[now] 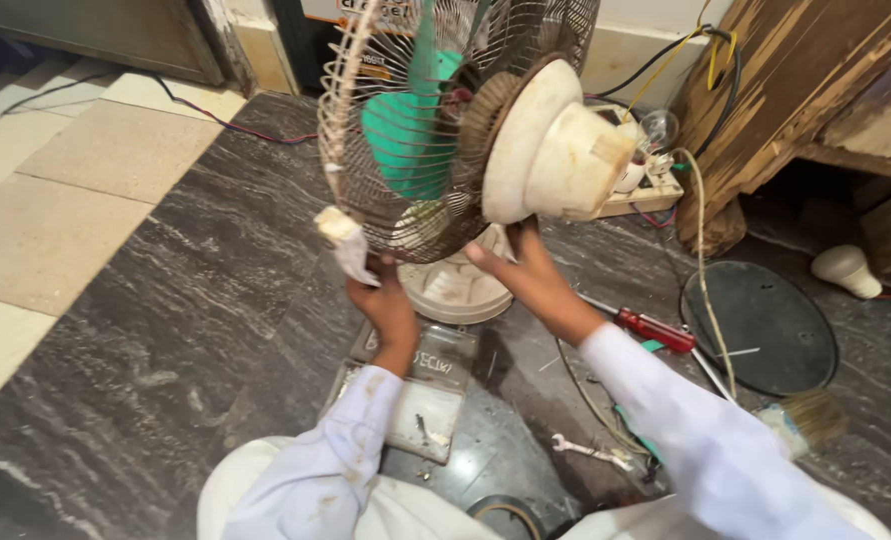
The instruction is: The person assembles a table fan by attaching the front grill and testing the controls. They then lay the fan on its side, open the base, and use a screwdriver to adjust internal wiring and components.
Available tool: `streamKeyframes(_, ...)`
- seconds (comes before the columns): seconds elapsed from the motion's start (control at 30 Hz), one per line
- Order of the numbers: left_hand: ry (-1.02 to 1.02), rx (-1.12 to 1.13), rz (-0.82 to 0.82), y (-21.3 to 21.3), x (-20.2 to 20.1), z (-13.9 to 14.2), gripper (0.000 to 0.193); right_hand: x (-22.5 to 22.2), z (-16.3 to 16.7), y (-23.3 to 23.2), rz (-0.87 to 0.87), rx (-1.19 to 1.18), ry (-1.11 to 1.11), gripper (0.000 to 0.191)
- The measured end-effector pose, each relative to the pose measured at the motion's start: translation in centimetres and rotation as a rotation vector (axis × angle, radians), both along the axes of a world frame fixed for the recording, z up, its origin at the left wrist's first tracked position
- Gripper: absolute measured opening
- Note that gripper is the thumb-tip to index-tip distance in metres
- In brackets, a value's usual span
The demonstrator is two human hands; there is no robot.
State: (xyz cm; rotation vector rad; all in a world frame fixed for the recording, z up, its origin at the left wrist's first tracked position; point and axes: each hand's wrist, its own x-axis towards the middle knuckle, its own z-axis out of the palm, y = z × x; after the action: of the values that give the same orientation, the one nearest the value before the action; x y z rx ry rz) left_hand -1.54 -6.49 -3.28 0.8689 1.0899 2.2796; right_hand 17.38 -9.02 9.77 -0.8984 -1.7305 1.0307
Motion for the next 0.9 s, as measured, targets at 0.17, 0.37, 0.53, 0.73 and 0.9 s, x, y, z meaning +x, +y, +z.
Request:
streamKeyframes(0.17,0.024,0.053,-0.136,-4.3,4.5,1.5,0.053,-2.5,-1.5,1.4,-0.102,-0.086,0.236,0.1)
streamKeyframes(0.37,0.16,-0.215,-0.243,-6.7,9.2,4.6,0.064,1.9,-0.9,3.9,0.089,-0.319,0.283,0.085)
streamKeyframes(0.53,0.472,-0.163,-0.302,-7.6,11.5,3.9,0.064,4.0,-3.5,5.6,0.205,-0.403,0.337,0.069)
streamKeyframes(0.73,0.892,-0.201,-0.143,-6.1,19.5,2.5,0.085,11.4,-2.9,5.5,0.089,-0.47,0.144,0.041)
streamKeyframes(0.9,0.761,-0.209,-0.298,-7.7,26.4,5.6,0.096,16.3,2.5,-0.3,-0.349,-0.459,0.338,0.046)
